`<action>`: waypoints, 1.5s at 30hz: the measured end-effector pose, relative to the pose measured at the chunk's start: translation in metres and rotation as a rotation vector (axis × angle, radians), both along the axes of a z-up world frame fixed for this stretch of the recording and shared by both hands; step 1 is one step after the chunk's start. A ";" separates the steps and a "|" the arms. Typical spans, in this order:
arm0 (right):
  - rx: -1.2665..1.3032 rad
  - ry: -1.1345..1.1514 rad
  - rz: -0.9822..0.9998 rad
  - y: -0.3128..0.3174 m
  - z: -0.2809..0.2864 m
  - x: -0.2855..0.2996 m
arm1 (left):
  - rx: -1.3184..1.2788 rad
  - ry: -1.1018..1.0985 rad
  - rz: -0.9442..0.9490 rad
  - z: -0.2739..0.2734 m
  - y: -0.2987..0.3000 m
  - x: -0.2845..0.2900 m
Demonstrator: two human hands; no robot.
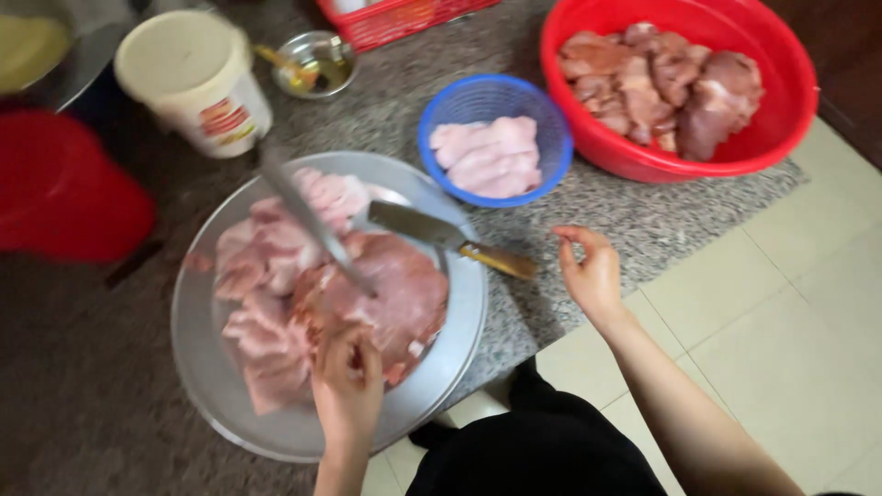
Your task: The recorder is skewering large pieces of raw meat, fat, and liver onto a vertical metal rod for roasting.
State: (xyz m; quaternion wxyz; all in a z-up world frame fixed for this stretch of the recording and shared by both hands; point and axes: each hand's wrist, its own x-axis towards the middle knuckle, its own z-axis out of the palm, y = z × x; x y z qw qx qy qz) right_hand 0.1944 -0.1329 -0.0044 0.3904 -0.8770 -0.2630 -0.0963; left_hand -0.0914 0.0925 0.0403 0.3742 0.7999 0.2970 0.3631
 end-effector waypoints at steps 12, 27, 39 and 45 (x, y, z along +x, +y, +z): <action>0.000 -0.267 0.133 -0.122 0.042 0.279 | -0.060 0.150 -0.139 -0.025 -0.069 0.158; -0.609 0.042 0.255 -0.060 -0.128 0.465 | -0.153 0.103 0.113 -0.015 -0.163 0.336; -0.027 0.775 0.074 -0.118 -0.004 0.497 | -0.505 -0.064 0.190 -0.055 -0.171 0.346; 0.032 0.501 0.149 -0.138 0.041 0.525 | -0.371 0.062 0.030 -0.028 -0.182 0.383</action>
